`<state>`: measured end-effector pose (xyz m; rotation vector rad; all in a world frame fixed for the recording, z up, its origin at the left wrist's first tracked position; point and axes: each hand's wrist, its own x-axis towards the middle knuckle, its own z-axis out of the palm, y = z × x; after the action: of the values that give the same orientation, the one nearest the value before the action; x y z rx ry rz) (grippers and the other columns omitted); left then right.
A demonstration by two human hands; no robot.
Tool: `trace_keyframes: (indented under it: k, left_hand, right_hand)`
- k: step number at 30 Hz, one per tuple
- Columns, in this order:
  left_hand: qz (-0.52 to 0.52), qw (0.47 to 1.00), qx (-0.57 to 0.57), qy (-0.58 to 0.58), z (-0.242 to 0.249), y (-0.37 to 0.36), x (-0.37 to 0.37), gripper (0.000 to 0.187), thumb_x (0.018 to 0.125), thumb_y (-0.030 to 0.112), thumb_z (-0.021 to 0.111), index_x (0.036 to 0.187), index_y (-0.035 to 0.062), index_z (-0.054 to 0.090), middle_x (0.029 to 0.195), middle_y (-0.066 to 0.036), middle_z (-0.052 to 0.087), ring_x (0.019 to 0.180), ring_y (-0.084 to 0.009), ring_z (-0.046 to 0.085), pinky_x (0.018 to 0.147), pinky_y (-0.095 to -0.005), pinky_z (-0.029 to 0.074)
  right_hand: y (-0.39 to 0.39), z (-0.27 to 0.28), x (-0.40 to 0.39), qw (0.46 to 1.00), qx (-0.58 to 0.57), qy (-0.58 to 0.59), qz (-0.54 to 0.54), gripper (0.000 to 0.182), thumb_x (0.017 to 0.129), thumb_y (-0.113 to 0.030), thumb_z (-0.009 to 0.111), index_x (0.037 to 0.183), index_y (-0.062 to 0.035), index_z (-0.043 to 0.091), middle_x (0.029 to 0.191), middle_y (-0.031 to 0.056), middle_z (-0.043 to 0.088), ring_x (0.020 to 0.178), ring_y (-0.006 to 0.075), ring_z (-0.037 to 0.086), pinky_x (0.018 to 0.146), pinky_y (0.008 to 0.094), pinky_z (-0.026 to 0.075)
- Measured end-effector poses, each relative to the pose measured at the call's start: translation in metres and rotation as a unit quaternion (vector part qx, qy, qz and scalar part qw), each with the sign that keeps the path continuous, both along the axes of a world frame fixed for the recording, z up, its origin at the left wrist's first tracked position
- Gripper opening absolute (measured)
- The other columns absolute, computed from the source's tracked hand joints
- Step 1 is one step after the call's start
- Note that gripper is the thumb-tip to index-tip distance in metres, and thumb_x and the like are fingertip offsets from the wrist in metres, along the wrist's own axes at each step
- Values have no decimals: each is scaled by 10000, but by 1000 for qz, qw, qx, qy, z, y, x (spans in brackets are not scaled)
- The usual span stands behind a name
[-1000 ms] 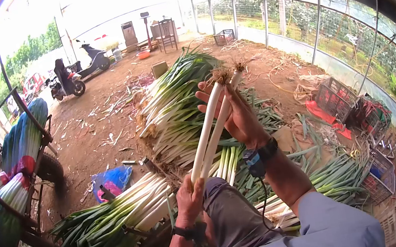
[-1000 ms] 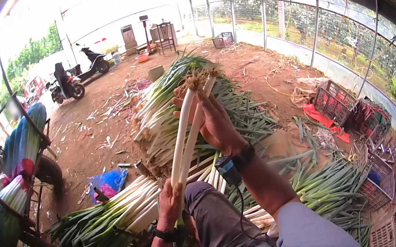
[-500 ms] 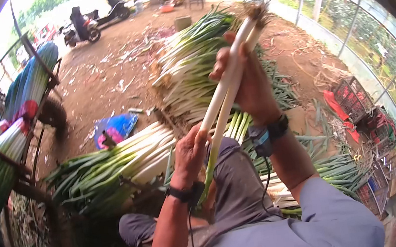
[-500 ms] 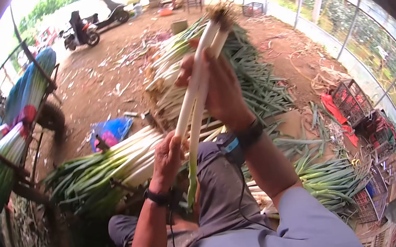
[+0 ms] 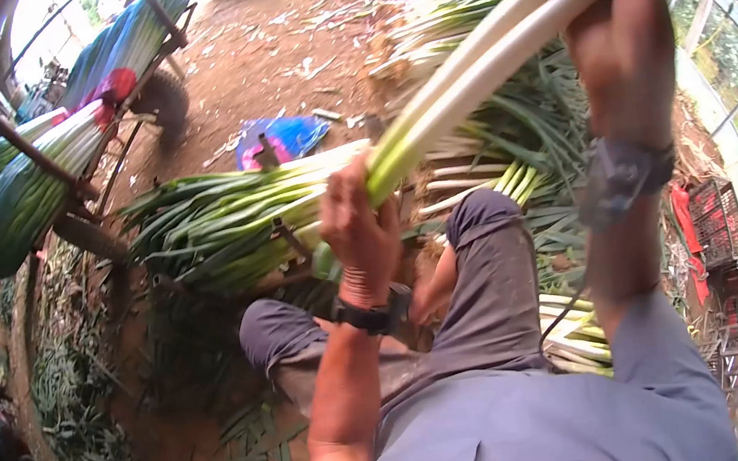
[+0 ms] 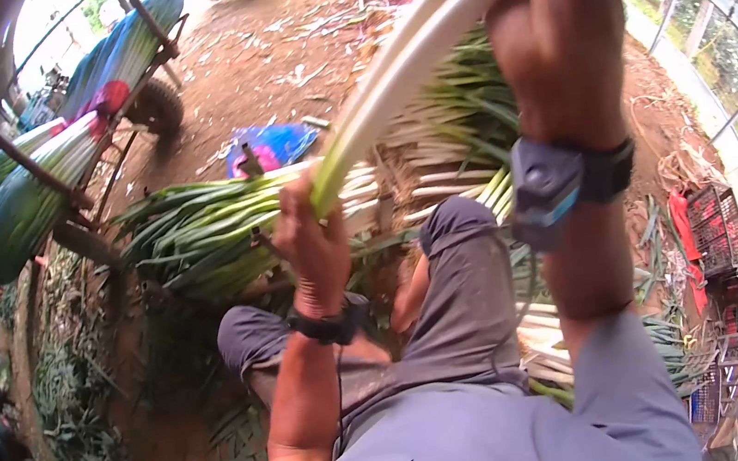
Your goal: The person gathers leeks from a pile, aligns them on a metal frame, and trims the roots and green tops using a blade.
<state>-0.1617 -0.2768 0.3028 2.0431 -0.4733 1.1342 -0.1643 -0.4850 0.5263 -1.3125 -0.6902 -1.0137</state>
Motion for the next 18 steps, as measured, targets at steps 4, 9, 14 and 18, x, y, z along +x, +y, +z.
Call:
trace_keyframes:
  k: [4,9,14,18]
  left_hand:
    - [123,981,140,-60,58,113,-1,423,955,121,640,1373,127,579,1260,-148,663,1072,-342,702,847,-421,595]
    - [289,904,311,-43,167,261,-28,463,941,121,661,1393,188,585,1287,-79,659,1195,-300,644,975,-442,542]
    - [324,825,462,22,214,378,1,436,926,136,679,1355,171,606,1257,-82,667,1156,-312,653,972,-437,522]
    - [273,802,474,238,141,386,69,315,860,92,719,1171,131,705,1113,-108,713,1029,-336,683,934,-413,530]
  right_hand:
    - [30,9,14,959,80,38,268,329,1075,-239,505,1304,-4,537,1055,103,646,993,222,654,909,365,563]
    - [105,-38,82,830,181,125,513,296,1084,-217,476,1264,7,549,1083,129,677,1016,241,685,916,364,580]
    - [205,-135,150,822,220,277,447,306,1096,-231,441,1217,19,569,1091,153,693,1043,246,698,950,376,586]
    - [248,-247,190,671,364,513,393,359,1075,-323,499,1185,6,590,1064,152,692,970,263,710,883,422,618]
